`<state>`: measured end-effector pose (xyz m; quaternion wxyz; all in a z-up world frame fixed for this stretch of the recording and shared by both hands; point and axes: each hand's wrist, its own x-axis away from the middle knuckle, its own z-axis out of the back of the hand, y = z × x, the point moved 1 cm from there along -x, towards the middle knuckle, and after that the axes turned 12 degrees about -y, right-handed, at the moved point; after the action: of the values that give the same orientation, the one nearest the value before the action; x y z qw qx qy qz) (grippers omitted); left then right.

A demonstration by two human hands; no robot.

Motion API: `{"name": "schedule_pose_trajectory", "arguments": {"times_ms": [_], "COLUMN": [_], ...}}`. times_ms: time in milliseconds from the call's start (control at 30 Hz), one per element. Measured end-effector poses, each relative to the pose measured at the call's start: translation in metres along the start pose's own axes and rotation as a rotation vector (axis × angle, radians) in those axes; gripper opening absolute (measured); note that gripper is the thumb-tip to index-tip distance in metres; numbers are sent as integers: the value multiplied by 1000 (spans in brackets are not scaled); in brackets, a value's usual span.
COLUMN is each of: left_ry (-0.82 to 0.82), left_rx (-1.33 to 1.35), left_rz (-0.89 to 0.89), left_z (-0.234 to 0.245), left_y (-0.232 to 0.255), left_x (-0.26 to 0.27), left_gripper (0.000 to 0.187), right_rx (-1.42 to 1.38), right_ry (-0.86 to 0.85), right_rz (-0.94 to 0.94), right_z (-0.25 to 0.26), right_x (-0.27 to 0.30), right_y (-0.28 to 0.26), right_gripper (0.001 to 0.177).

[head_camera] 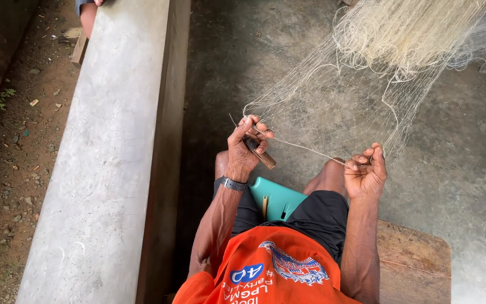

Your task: Repairing a fishing net by weaving and tying knots using a wooden shuttle tool.

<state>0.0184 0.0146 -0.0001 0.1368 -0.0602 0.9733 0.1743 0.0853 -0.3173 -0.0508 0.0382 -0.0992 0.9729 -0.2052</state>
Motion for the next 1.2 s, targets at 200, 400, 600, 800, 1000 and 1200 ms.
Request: {"name": "schedule_pose_trajectory", "arguments": {"times_ms": [200, 400, 600, 800, 1000, 1200], "left_ry": [2, -18, -23, -37, -31, -1], "left_rx": [5, -23, -12, -9, -7, -54], "left_rz": [-3, -35, -33, -35, -34, -43], "left_z": [-2, -6, 3, 2, 4, 1], "left_y": [3, 9, 9, 8, 9, 11], "left_x": [1, 0, -1, -1, -3, -4], "left_gripper": [18, 21, 22, 21, 19, 20], "right_rx": [-14, -35, -39, -42, -52, -15], "right_ry": [-13, -36, -55, -27, -28, -29], "right_rz": [-10, -20, -22, -22, -13, 18], "right_z": [-1, -2, 2, -3, -1, -6], "right_x": [-1, -4, -6, -3, -1, -1], "right_y": [1, 6, 7, 6, 5, 7], "right_gripper": [19, 20, 20, 19, 19, 18]}}
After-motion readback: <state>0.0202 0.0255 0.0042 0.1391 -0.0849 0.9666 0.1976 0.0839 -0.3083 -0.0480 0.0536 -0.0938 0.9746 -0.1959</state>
